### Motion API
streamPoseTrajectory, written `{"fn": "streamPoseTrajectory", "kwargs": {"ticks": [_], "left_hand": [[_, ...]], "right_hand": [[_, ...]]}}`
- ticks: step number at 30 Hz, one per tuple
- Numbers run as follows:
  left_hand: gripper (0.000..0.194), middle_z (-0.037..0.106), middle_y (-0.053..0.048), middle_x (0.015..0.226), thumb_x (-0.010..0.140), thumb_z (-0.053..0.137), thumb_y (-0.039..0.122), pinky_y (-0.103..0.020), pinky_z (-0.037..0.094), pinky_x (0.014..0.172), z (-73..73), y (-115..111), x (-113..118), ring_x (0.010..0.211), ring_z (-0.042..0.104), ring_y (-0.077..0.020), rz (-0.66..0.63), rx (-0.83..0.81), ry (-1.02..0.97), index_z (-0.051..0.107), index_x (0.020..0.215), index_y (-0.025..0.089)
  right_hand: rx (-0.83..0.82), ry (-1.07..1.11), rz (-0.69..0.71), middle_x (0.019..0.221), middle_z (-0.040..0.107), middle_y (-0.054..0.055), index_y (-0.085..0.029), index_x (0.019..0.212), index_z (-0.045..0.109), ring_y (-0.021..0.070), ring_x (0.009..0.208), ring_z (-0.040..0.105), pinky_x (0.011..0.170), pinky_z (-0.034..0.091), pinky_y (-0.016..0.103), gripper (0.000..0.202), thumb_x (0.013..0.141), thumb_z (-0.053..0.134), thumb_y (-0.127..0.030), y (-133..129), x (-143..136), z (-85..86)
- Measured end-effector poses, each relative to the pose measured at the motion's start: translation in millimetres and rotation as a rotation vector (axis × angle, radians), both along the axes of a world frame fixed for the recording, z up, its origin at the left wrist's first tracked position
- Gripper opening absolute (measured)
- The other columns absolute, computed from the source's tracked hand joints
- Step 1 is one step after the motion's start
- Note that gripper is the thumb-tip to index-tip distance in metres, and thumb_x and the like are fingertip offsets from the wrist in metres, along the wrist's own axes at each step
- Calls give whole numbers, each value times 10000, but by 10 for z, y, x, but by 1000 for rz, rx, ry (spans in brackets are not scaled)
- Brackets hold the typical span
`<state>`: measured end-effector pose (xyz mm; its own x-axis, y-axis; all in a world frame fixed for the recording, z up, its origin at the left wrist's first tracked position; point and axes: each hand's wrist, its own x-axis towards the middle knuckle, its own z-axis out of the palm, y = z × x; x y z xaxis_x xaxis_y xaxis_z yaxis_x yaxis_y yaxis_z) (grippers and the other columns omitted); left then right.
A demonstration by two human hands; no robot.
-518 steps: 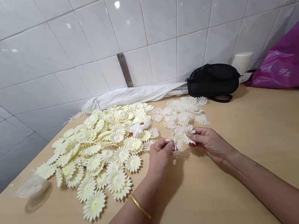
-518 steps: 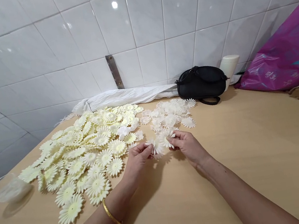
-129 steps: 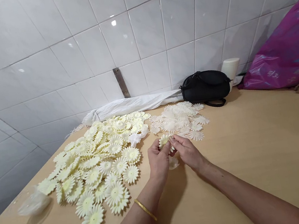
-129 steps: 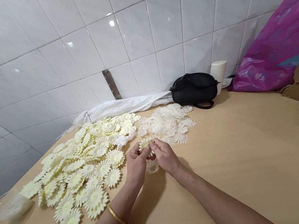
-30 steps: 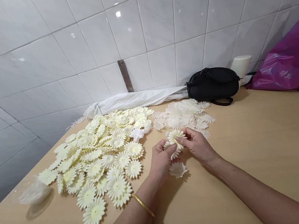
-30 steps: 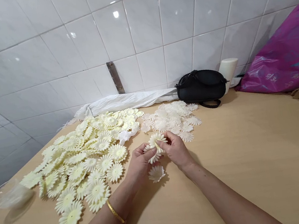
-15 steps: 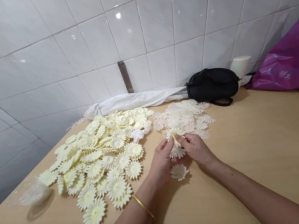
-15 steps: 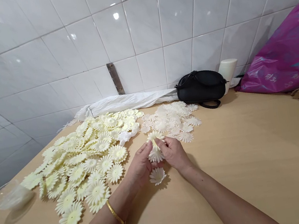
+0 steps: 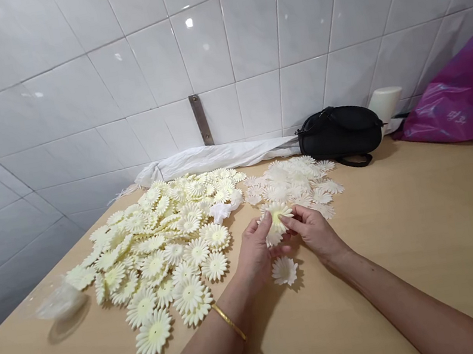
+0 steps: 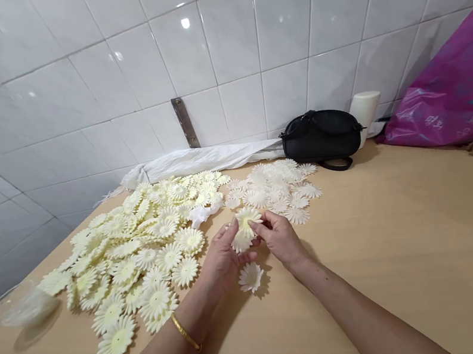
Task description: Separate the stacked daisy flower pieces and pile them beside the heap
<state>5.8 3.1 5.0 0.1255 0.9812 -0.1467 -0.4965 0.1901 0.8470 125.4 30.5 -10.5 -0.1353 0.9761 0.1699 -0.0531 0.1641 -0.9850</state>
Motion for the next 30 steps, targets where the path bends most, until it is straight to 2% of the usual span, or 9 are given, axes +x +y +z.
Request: {"fn": "streamPoseTrajectory", "kwargs": {"ticks": [3,7,10,13,18,21,26,30], "left_hand": [[376,598,-59,772,613,687,352,-203,451,429,-33,4,16,585,572,-130,-11,9,-17,582,908,144],[340,584,-38,670,598,699,331,-208,428,414,-54,23,24,524,561,-127,69,-14,13,593,849,127],[308,586,-36,637,590,707,311,-214,435,461,-31,28,8,521,551,-115,115,29,46,606,805,116],[303,604,-46,652,574,719,303,-215,428,478,-10,18,-7,532,549,-113,123,43,115,621,790,113],[317,601,-43,633,568,720,333,-221,411,466,-11,-10,19,503,536,-111,128,14,102,619,779,120],[332,588,-38,616,577,710,365,-217,400,440,-2,-6,35,473,522,-104,127,-39,77,604,772,118],[356,583,-51,624,677,597,453,-228,413,430,10,36,16,499,546,-128,105,-125,63,586,795,116],[284,586,-46,638,709,587,338,-229,426,447,-31,51,-13,530,560,-135,92,-92,77,578,909,136]], "right_hand": [[22,-76,-12,540,480,-32,-178,622,476,107,500,449,475,355,230,274,721,542,-425,-28,-25,2],[77,-225,-13,514,455,-30,-177,575,450,107,499,428,474,333,233,338,772,463,-451,-59,-41,31],[130,-310,-80,482,413,-32,-177,512,407,99,492,383,468,308,230,399,777,451,-472,-72,-36,62],[106,-211,-96,493,409,-41,-182,530,400,94,499,383,481,325,222,406,767,455,-507,-72,-23,86],[-102,105,119,574,516,-28,-185,655,511,113,551,482,523,386,229,343,673,572,-522,-75,-21,96],[-149,231,158,616,561,-26,-193,725,548,113,557,500,541,398,236,293,618,657,-442,-67,-27,83],[-148,271,3,551,520,-44,-176,659,526,79,476,438,482,370,212,278,622,669,-412,20,1,43],[-134,222,-137,452,455,-43,-176,549,475,82,411,398,431,350,221,381,616,627,-519,62,8,19]]}}
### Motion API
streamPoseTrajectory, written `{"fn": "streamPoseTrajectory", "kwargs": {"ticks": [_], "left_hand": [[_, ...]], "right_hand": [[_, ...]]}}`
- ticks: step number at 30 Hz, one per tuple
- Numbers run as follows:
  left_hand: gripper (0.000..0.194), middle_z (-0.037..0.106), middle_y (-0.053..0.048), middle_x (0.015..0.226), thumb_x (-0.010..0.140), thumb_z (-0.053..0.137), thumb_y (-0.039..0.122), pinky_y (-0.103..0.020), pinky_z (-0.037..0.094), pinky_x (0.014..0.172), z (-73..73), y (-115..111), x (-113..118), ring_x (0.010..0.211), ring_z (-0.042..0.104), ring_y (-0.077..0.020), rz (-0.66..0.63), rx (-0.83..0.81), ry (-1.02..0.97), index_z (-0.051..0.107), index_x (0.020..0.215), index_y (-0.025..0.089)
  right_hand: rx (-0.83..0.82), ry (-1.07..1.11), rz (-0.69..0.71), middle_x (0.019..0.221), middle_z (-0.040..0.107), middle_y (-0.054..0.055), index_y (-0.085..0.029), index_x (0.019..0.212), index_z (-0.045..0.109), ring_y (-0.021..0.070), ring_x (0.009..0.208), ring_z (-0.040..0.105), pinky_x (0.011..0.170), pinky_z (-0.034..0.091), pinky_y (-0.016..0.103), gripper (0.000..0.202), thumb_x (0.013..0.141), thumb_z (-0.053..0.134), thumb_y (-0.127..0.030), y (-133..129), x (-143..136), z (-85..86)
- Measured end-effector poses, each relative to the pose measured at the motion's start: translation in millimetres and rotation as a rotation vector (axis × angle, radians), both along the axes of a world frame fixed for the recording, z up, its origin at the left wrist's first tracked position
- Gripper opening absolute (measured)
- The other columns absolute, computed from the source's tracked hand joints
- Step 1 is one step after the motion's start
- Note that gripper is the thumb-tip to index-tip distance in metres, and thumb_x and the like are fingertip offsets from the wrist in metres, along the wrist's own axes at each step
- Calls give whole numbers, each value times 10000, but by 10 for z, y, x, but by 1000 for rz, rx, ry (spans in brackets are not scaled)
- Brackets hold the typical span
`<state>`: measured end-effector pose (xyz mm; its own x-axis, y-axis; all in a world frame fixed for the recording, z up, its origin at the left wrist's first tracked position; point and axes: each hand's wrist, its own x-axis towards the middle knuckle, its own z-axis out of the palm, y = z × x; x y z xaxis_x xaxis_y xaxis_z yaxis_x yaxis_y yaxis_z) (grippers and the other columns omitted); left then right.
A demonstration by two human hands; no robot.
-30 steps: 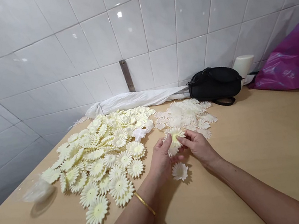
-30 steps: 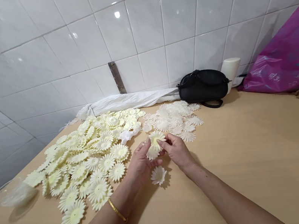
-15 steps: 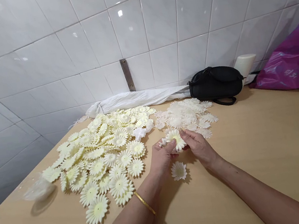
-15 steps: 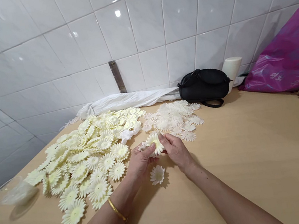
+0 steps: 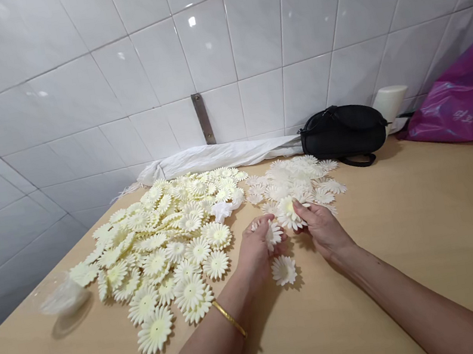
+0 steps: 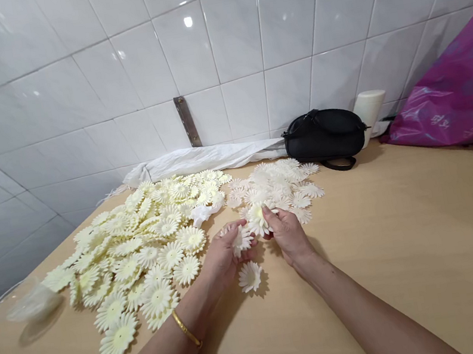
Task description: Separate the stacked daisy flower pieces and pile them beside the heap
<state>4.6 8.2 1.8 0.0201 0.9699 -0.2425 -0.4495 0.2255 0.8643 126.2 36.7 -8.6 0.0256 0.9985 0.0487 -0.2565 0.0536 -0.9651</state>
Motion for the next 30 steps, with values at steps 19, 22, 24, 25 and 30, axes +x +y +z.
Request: {"fn": "streamPoseTrajectory", "kwargs": {"ticks": [19,22,24,25,30], "left_hand": [[259,541,0,565,566,670,171,-177,340,399,18,-41,13,489,522,-105,-53,16,32,545,792,154],[257,525,8,552,594,664,220,-174,328,400,38,-44,8,455,490,-84,-54,13,22,544,811,154],[283,514,14,544,615,668,321,-163,290,379,48,-44,7,424,455,-64,-67,19,-4,541,803,152],[312,513,15,547,614,668,374,-156,258,364,53,-44,8,410,439,-54,-75,13,-20,537,790,151],[366,520,21,574,553,718,392,-151,175,338,55,-57,39,388,415,-34,-105,-18,-62,530,762,156]], "right_hand": [[111,-189,-42,530,495,-35,-194,679,471,107,464,429,430,349,221,370,702,507,-562,-52,-27,-67],[89,-119,-57,506,491,-43,-198,651,465,100,437,425,419,345,220,376,670,545,-565,-38,1,-33],[67,-136,-24,464,480,-42,-197,603,464,101,411,416,403,336,228,406,638,558,-590,-37,12,-13],[55,-149,7,442,475,-40,-197,583,468,105,399,415,395,332,235,421,623,558,-606,-39,12,-8],[37,-212,159,400,476,-16,-189,533,497,126,386,429,374,323,254,467,610,528,-649,-83,-15,-15]]}}
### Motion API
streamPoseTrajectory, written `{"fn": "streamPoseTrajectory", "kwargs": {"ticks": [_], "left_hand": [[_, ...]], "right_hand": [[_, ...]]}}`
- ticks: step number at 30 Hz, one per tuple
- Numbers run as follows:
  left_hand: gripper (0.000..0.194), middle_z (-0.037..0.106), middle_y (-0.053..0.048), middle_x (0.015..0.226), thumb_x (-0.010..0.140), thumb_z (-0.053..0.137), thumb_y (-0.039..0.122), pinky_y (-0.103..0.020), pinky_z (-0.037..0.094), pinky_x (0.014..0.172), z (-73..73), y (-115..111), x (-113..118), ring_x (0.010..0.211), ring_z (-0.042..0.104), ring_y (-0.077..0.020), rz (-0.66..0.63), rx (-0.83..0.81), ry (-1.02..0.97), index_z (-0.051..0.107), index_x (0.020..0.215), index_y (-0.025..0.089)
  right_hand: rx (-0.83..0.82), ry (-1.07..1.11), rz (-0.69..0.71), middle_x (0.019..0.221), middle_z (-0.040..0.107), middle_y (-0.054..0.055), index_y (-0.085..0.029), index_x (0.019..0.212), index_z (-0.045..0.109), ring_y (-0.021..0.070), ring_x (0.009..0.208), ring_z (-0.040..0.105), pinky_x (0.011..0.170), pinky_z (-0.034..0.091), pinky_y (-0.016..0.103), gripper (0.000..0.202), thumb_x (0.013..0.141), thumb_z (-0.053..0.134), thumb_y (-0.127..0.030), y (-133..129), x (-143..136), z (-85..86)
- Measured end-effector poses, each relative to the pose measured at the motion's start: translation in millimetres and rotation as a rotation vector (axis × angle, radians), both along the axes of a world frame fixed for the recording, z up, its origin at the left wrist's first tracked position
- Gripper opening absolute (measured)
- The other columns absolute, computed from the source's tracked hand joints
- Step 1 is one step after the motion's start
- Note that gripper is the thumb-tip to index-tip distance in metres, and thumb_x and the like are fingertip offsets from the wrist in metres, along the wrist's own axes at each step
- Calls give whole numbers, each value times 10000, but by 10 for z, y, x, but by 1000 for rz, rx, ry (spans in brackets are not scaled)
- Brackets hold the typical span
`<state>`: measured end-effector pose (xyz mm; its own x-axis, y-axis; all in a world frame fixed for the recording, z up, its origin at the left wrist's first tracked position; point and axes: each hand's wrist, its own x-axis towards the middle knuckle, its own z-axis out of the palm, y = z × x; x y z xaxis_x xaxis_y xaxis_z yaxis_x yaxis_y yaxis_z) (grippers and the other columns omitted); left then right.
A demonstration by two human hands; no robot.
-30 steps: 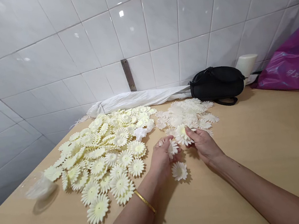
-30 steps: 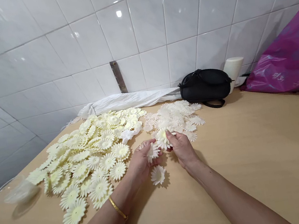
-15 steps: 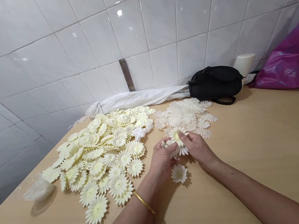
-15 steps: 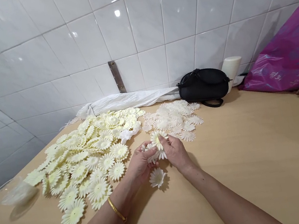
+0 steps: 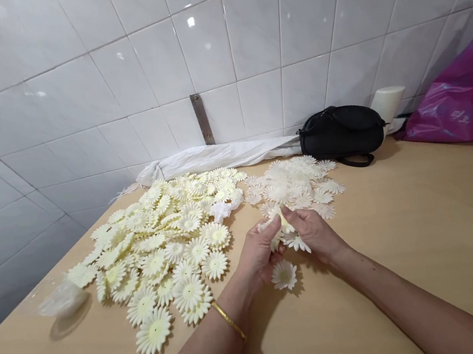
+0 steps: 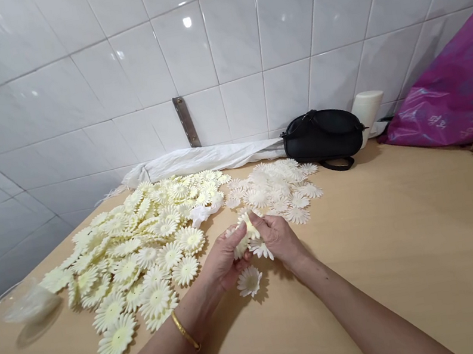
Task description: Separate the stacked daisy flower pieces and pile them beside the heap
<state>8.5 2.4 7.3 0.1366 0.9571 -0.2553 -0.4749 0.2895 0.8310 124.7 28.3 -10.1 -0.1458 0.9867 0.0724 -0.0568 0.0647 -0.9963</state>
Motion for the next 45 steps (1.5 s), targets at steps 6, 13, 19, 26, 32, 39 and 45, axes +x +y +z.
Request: {"fn": "streamPoseTrajectory", "kwargs": {"ticks": [6,13,19,26,32,39,45], "left_hand": [[336,515,43,528,505,750,230,-156,256,359,-38,44,-32,408,436,-48,161,9,32,531,749,158],[341,540,32,584,564,710,321,-156,288,355,-54,198,-216,438,508,-67,316,54,57,524,796,154],[290,591,-13,639,536,694,212,-193,397,431,-87,195,-218,497,536,-97,265,62,109,549,773,131],[321,513,43,499,534,617,109,-196,385,405,17,74,-130,418,457,-79,256,76,291,562,844,170],[419,426,55,436,565,557,89,-192,364,398,19,24,-75,394,375,-60,175,87,346,610,975,158],[394,480,24,477,566,578,111,-195,367,394,-10,51,-78,415,419,-76,166,94,354,606,958,146],[383,510,5,508,589,606,175,-196,359,387,-74,71,-70,410,442,-84,159,87,336,586,971,153]], "right_hand": [[-4,-13,100,513,539,-12,-172,596,535,120,474,470,441,361,240,407,629,571,-576,-15,34,27],[-82,40,-9,583,538,-27,-153,684,591,90,511,455,477,349,222,314,498,731,-363,96,133,51],[30,-3,-128,505,441,-59,-168,595,525,73,466,385,457,368,219,291,566,681,-412,140,193,102],[78,-26,-176,451,340,-69,-186,507,377,61,410,332,406,317,200,413,667,584,-506,138,199,99],[37,152,-146,466,397,-69,-174,539,440,52,420,345,420,295,193,374,605,658,-470,132,166,99],[20,120,-108,482,418,-59,-164,550,477,49,409,356,398,290,192,348,587,671,-450,143,170,89],[74,-176,-262,373,318,-62,-185,477,399,56,310,279,332,217,218,460,698,499,-576,181,243,89]]}}
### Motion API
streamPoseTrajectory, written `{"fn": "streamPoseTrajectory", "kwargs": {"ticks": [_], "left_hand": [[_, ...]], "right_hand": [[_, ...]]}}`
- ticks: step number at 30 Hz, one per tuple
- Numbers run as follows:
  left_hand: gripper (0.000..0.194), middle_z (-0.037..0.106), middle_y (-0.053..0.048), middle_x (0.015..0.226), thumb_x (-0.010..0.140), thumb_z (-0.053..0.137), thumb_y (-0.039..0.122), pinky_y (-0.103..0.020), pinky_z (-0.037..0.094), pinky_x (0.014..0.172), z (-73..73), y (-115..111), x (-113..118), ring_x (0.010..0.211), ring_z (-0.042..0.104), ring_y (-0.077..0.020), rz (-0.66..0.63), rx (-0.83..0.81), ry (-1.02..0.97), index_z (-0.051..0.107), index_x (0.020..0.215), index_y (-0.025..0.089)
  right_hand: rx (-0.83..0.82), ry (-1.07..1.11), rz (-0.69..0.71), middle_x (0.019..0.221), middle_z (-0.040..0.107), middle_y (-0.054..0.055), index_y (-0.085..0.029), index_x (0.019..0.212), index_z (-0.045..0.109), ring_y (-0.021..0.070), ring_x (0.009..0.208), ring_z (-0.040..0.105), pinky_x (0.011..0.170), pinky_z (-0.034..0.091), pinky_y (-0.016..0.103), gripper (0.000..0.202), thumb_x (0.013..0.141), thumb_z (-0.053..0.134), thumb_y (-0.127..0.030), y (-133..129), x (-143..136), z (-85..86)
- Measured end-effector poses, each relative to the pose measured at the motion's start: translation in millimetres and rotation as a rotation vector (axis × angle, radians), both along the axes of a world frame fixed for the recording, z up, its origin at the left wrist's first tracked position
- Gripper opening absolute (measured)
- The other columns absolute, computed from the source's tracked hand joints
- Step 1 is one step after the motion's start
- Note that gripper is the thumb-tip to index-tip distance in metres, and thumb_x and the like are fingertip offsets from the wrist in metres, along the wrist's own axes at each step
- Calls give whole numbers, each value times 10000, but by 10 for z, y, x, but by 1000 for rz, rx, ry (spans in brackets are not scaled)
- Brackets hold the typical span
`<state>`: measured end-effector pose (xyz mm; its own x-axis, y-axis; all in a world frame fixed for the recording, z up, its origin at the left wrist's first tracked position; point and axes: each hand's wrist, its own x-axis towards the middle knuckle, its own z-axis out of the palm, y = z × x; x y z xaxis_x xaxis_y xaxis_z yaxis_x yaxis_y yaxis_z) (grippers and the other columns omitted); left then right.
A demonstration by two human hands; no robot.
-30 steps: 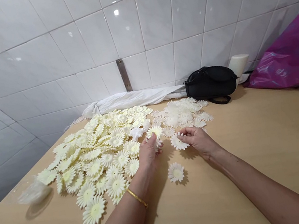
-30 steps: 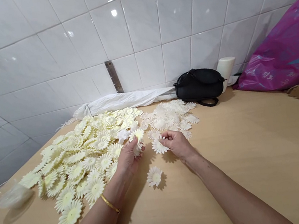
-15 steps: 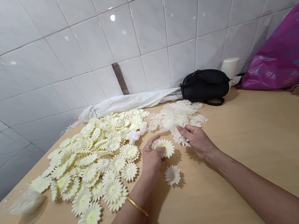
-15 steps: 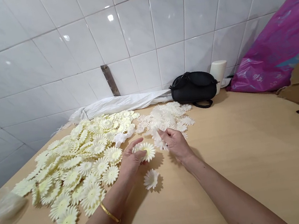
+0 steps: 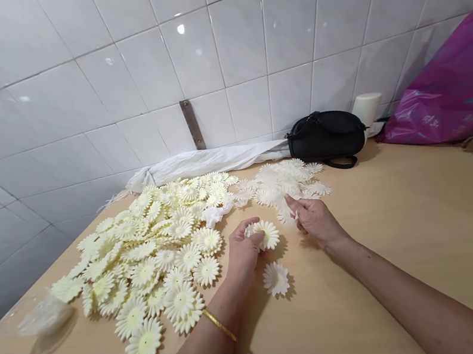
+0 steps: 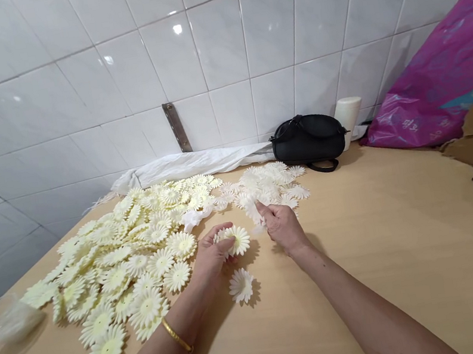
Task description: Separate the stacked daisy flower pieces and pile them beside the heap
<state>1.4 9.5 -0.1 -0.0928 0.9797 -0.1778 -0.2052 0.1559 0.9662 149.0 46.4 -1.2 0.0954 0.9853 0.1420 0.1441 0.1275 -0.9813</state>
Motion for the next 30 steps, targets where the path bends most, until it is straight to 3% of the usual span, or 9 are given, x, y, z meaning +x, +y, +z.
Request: {"fn": "streamPoseTrajectory", "kwargs": {"ticks": [6,13,17,20,22,27,30], "left_hand": [[423,495,22,485,593,619,187,-190,351,396,18,-14,-2,399,434,-78,12,-22,3,560,1012,163],[423,461,47,440,558,621,135,-185,331,406,85,-64,26,380,404,-67,-78,19,-18,573,978,157],[408,448,57,428,556,612,132,-173,297,395,103,-71,20,370,387,-59,-34,19,-18,566,960,164],[326,419,68,402,558,619,144,-175,298,385,116,-63,9,353,365,-55,-13,26,-1,564,879,163],[259,457,53,425,565,635,181,-189,331,390,106,-55,6,366,400,-68,-23,41,-3,547,808,165],[261,495,43,484,578,677,301,-191,333,369,41,-52,16,372,441,-76,-82,114,-31,507,721,165],[265,436,66,422,593,673,331,-176,279,333,24,-66,30,327,376,-58,-105,110,-8,488,690,169]], "right_hand": [[23,-143,-24,342,284,-50,-205,430,298,76,316,305,337,236,227,524,717,417,-627,29,51,-54],[111,-271,-62,379,283,-47,-209,447,259,86,378,304,401,257,237,515,730,400,-616,26,57,-72],[185,-467,-253,543,463,-13,-196,605,455,136,538,436,512,323,252,360,702,494,-541,71,117,-95],[251,-438,-348,702,538,33,-187,739,511,157,643,475,586,355,273,274,734,481,-459,58,117,-62],[261,-320,-248,676,533,24,-185,720,514,140,603,461,568,355,264,284,772,439,-454,-1,67,-15],[8,41,342,636,540,-9,-176,779,575,112,552,465,508,355,230,360,704,533,-525,-221,-138,60],[-116,164,491,572,532,-19,-164,704,582,109,515,474,489,353,230,368,629,612,-523,-277,-197,57]]}}
